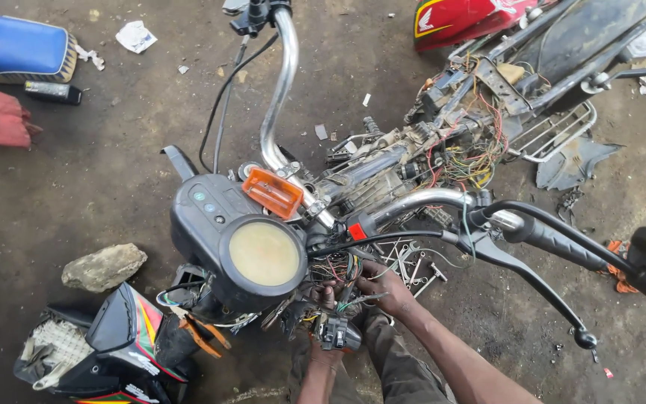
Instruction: Repairing the electrical wiring harness of a motorcycle by stripping and connecting wires near the instrument cluster.
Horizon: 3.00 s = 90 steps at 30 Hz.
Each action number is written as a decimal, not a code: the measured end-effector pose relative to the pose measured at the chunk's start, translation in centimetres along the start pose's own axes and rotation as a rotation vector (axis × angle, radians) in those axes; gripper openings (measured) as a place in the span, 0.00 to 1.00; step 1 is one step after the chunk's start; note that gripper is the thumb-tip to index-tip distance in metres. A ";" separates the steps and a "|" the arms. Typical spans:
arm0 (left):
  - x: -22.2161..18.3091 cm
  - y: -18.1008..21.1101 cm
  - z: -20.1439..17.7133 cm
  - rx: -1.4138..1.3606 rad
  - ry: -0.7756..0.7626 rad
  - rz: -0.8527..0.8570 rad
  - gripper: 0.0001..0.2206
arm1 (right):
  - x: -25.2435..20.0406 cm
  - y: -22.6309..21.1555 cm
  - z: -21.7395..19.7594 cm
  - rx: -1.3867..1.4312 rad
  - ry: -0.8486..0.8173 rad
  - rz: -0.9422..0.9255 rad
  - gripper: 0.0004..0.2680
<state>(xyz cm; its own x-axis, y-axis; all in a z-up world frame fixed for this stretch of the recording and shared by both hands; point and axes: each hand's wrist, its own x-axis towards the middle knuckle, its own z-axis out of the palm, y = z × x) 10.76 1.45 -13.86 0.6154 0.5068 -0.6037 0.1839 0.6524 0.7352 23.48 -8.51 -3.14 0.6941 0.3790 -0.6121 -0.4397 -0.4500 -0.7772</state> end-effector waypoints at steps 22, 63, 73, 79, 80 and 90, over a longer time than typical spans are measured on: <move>15.2 -14.2 -8.7 0.764 -0.116 0.410 0.06 | -0.7 3.8 -3.2 -0.389 -0.039 -0.120 0.10; 0.1 4.9 4.6 1.758 -0.654 1.142 0.07 | -0.5 4.1 -6.9 -0.630 -0.206 -0.173 0.13; 2.3 -0.6 1.7 1.455 -0.352 0.992 0.05 | -1.9 3.8 -5.7 -0.649 0.049 -0.387 0.08; 1.7 -0.3 2.6 1.333 -0.026 1.390 0.09 | -1.6 6.4 -4.5 -0.908 0.264 -0.557 0.06; 1.5 0.1 2.9 1.337 0.053 1.422 0.11 | -1.8 6.7 -4.4 -0.958 0.302 -0.596 0.05; 3.4 -0.5 -4.6 1.364 -0.055 1.311 0.15 | -0.8 8.0 -12.4 -0.446 0.500 0.139 0.14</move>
<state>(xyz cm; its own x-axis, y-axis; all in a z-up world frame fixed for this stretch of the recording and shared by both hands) 9.27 5.44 -17.65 0.8666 0.2109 0.4523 0.0244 -0.9231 0.3837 26.45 -22.48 -7.08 0.8750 -0.0774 -0.4778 -0.3416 -0.7981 -0.4964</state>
